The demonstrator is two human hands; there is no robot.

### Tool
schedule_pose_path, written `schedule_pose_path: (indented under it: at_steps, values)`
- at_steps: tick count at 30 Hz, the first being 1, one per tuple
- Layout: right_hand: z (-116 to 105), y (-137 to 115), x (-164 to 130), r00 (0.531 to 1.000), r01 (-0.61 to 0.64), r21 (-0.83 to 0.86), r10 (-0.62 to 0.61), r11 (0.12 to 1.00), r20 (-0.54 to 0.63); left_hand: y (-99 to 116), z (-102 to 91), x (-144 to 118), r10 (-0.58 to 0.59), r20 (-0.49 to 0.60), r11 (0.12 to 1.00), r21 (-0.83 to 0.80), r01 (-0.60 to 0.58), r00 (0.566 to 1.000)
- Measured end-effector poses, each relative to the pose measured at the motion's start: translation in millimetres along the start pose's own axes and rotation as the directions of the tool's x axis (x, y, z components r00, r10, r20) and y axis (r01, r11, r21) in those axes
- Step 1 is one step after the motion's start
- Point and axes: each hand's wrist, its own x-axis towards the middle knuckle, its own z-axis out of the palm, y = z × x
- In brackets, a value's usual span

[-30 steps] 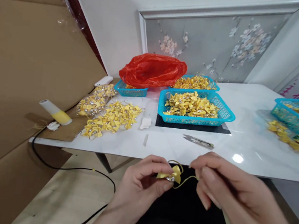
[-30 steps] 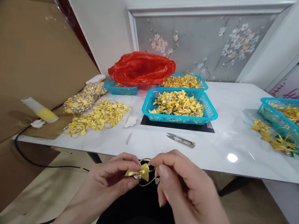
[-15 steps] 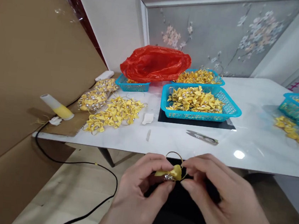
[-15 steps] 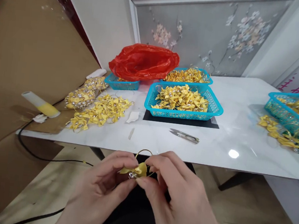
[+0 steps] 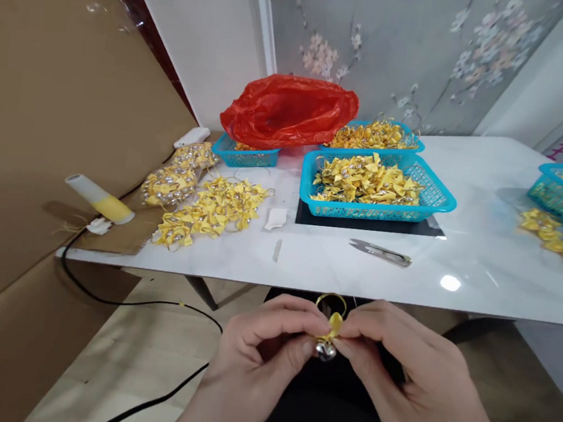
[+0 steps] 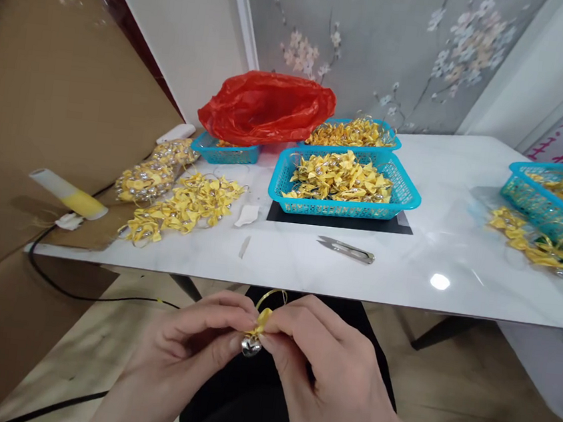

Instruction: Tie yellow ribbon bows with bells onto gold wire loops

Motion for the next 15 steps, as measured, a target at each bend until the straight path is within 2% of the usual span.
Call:
schedule_pose_path:
  at_steps: [5,10,12,15]
  values:
    - [-1,-3,0,1.0,0.003,-0.001,-0.004,1.0,-0.023,6,1.9,0,0.003,-0.009,1.0,-0.023,-0.004,1.0]
    - [-6,-6,1,1.0,0.01,-0.027,-0.01,1.0,-0.012,10,-2.0,-7,-0.031,0.061,0.991,-0.126,0.038,0.998]
    - [-8,-7,-3,1.0,0.019,-0.026,-0.019,0.999,0.002,11,-1.2,-7,-0.027,0.033,0.989,-0.143,0.032,0.999]
    - [-8,-7,-11,0.997,0.008,-0.041,-0.011,0.999,-0.071,11,2.4,-4,-0.029,-0.039,0.994,-0.102,0.025,0.999]
